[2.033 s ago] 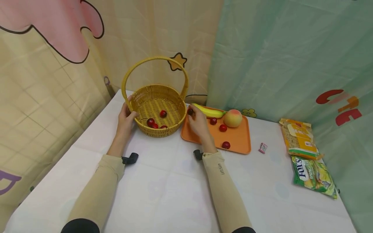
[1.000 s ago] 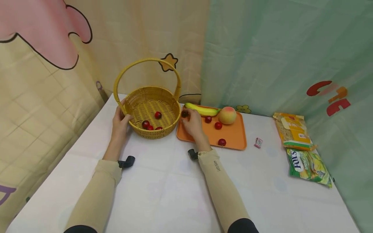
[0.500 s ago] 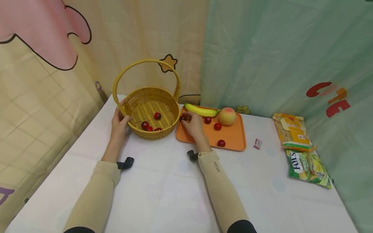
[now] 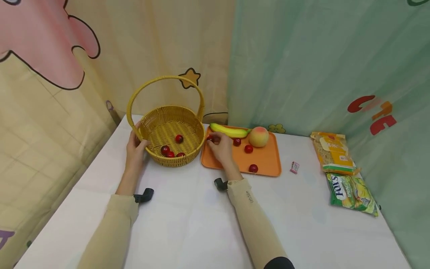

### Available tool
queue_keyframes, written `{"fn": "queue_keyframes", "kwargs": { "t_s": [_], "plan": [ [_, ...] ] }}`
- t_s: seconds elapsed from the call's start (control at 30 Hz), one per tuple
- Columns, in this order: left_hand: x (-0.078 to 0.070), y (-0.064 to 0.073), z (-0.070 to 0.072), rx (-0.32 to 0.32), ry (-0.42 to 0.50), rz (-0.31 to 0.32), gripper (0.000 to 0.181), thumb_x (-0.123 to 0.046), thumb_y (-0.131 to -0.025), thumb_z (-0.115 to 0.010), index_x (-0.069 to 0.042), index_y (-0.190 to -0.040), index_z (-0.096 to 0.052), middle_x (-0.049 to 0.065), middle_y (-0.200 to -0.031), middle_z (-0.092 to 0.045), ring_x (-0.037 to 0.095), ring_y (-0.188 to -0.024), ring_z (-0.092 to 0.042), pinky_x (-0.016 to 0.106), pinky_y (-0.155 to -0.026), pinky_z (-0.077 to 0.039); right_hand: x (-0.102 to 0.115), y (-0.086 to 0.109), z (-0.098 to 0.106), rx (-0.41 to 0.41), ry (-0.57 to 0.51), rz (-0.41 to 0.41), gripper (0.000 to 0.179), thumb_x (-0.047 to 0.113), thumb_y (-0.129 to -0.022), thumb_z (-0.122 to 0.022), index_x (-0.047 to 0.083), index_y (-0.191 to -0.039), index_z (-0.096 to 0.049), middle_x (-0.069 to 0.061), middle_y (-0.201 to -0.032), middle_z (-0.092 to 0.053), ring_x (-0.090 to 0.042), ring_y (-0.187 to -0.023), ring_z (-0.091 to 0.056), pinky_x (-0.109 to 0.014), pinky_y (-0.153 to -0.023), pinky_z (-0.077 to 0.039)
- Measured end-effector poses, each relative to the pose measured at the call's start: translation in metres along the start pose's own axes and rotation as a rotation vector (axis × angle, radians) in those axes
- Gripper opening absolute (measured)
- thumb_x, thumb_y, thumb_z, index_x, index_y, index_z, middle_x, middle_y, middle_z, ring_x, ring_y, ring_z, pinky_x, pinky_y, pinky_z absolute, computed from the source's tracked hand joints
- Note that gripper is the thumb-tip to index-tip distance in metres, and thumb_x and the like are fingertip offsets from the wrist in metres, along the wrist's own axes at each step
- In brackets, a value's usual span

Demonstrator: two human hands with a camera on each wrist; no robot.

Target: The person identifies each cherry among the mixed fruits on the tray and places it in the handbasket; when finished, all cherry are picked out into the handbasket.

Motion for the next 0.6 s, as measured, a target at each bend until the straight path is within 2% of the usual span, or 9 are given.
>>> {"fn": "queue_keyframes", "kwargs": {
  "t_s": [0.1, 0.2, 0.37, 0.47, 0.6],
  "plan": [
    [0.002, -0.010, -0.002, -0.002, -0.005, -0.021, 0.077, -0.001, -0.097, -0.052, -0.034, -0.165, -0.036, 0.002, -0.173, -0.030, 0.024, -0.154, -0.033, 0.030, -0.118, -0.035, 0.007, -0.008, 0.009, -0.088, -0.047, 0.031, 0.028, 0.013, -0.093, -0.078, 0.003, -0.120, -0.077, -0.012, -0.112, -0.077, -0.025, -0.101, -0.071, -0.035, -0.090, -0.059],
    [0.000, -0.007, 0.000, -0.014, -0.001, -0.008, 0.077, 0.000, -0.096, -0.052, -0.032, -0.165, -0.037, 0.003, -0.173, -0.031, 0.025, -0.154, -0.034, 0.026, -0.114, -0.038, 0.012, -0.007, 0.013, -0.122, -0.092, 0.038, 0.026, 0.013, -0.093, -0.078, 0.003, -0.117, -0.078, -0.012, -0.111, -0.077, -0.026, -0.100, -0.070, -0.035, -0.090, -0.060],
    [-0.010, 0.002, -0.007, -0.004, 0.041, -0.013, 0.078, 0.003, -0.095, -0.052, -0.028, -0.165, -0.037, 0.006, -0.173, -0.031, 0.026, -0.153, -0.034, 0.018, -0.107, -0.041, 0.018, -0.008, 0.025, -0.179, -0.143, 0.054, 0.026, 0.014, -0.094, -0.078, 0.004, -0.118, -0.076, -0.012, -0.113, -0.075, -0.028, -0.104, -0.069, -0.037, -0.094, -0.059],
    [-0.012, 0.003, -0.008, -0.003, 0.038, -0.007, 0.077, 0.002, -0.096, -0.052, -0.028, -0.165, -0.037, 0.006, -0.173, -0.031, 0.025, -0.151, -0.035, 0.018, -0.107, -0.041, 0.024, -0.009, 0.030, -0.202, -0.167, 0.076, 0.027, 0.015, -0.095, -0.078, 0.005, -0.120, -0.076, -0.012, -0.116, -0.074, -0.027, -0.106, -0.068, -0.037, -0.094, -0.059],
    [-0.015, 0.004, -0.006, -0.002, 0.016, -0.003, 0.077, 0.001, -0.096, -0.051, -0.028, -0.165, -0.036, 0.006, -0.173, -0.030, 0.027, -0.151, -0.035, 0.033, -0.118, -0.036, 0.040, -0.006, 0.035, -0.212, -0.229, 0.156, 0.029, 0.014, -0.095, -0.078, 0.002, -0.121, -0.075, -0.013, -0.116, -0.073, -0.027, -0.108, -0.068, -0.040, -0.095, -0.060]
  ]
}}
Point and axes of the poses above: each hand's wrist, its own y-axis away from the middle knuckle, its own z-axis out of the back of the hand, x = y × z, the point moved 3 cm from there along -y, towards the middle knuckle
